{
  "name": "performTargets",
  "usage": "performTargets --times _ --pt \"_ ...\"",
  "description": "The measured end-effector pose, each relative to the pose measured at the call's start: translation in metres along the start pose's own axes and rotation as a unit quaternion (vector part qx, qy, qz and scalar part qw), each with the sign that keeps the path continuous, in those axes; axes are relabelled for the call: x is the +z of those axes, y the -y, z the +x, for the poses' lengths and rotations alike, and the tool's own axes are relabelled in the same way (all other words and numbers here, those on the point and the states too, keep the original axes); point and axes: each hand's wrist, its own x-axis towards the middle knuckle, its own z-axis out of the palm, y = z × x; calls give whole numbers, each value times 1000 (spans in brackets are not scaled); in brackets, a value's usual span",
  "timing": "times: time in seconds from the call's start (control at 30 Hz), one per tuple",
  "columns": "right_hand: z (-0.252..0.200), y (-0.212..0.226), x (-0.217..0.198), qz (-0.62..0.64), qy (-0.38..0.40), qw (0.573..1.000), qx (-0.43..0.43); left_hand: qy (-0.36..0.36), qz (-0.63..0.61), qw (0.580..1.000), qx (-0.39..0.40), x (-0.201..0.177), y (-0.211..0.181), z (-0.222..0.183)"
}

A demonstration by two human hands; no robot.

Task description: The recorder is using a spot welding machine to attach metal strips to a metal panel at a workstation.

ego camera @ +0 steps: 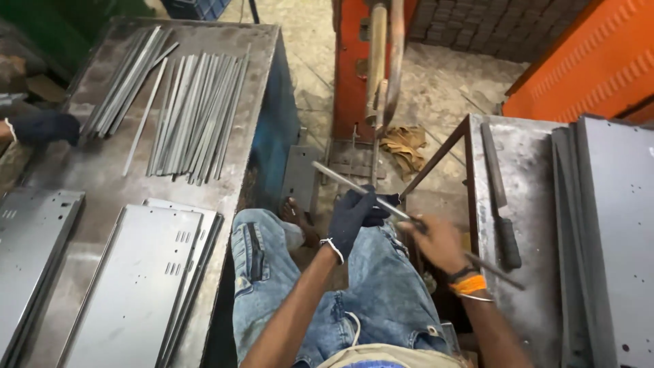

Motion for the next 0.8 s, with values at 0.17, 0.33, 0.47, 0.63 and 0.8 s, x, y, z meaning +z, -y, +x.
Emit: performTargets --times 0.17,0.33,0.47,0.63,0.8 --pt "-12 -99 -68 -140 -64 977 146 17 30 999 -34 26 -13 0" --pt "-27 -215 -138 -286 -231 916 164 39 49 997 -43 37 3 13" --pt "-41 -295 -142 -372 -255 872 191 86 86 990 -76 57 12 22" --pt "-23 -299 -142 -386 -269 837 280 119 155 974 -116 90 12 27" --pt "-18 -313 -148 -360 -208 827 378 156 180 965 -113 100 34 34"
